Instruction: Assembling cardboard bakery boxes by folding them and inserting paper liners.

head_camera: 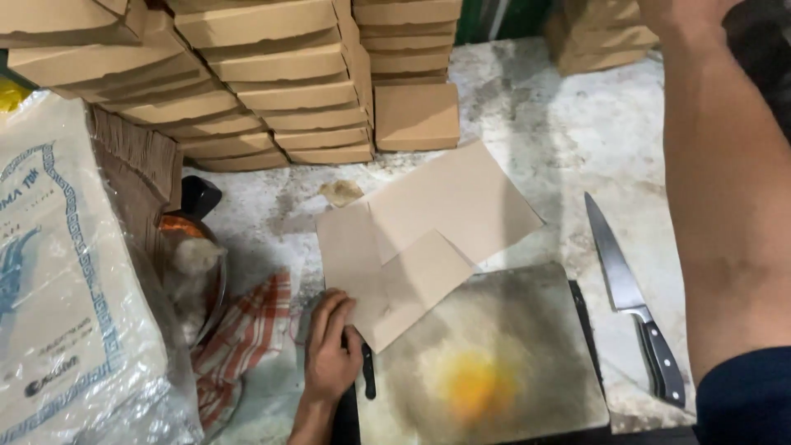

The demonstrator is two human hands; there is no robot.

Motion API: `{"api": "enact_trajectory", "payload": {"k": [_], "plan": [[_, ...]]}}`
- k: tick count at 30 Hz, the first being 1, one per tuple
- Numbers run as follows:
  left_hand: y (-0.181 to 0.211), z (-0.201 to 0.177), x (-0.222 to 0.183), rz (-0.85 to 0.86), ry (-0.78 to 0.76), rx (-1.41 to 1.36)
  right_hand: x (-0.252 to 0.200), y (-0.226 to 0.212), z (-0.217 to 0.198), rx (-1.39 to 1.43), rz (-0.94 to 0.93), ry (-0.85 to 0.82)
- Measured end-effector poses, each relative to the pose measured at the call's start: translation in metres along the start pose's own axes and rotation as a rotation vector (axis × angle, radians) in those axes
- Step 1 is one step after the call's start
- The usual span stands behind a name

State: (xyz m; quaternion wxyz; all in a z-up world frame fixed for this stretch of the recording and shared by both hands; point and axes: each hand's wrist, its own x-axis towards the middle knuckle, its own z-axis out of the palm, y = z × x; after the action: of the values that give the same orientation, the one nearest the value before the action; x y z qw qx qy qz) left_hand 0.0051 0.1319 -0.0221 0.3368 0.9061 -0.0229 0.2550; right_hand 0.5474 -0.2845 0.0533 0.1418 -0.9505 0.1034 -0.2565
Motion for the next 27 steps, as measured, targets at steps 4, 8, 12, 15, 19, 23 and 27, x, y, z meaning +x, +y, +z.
{"api": "enact_trajectory", "payload": {"k": [4, 8, 12, 15, 19, 23, 27], "plan": [[-0.003, 0.003, -0.002, -0.035, -0.055, -0.032, 0.01, -0.001, -0.001, 0.041, -0.037, 0.06], [0.0, 0.003, 0.0, -0.025, -0.048, 0.008, 0.006, -0.024, -0.022, 0.075, -0.062, 0.108], [0.002, 0.003, 0.001, -0.05, -0.053, 0.034, -0.02, -0.052, -0.065, 1.819, 0.336, -0.047], [0.002, 0.004, -0.004, -0.067, -0.05, 0.044, -0.039, -0.043, -0.077, 1.146, -0.178, 0.182], [0.007, 0.003, 0.003, 0.066, 0.059, 0.008, -0.097, -0.035, -0.092, 0.712, -0.439, 0.356], [0.002, 0.001, -0.007, 0.096, 0.042, -0.047, -0.232, -0.047, -0.165, 0.713, -0.538, 0.228], [0.012, -0.001, -0.01, 0.189, 0.278, 0.145, -0.346, -0.019, -0.199, 0.632, -0.529, -0.038]]}}
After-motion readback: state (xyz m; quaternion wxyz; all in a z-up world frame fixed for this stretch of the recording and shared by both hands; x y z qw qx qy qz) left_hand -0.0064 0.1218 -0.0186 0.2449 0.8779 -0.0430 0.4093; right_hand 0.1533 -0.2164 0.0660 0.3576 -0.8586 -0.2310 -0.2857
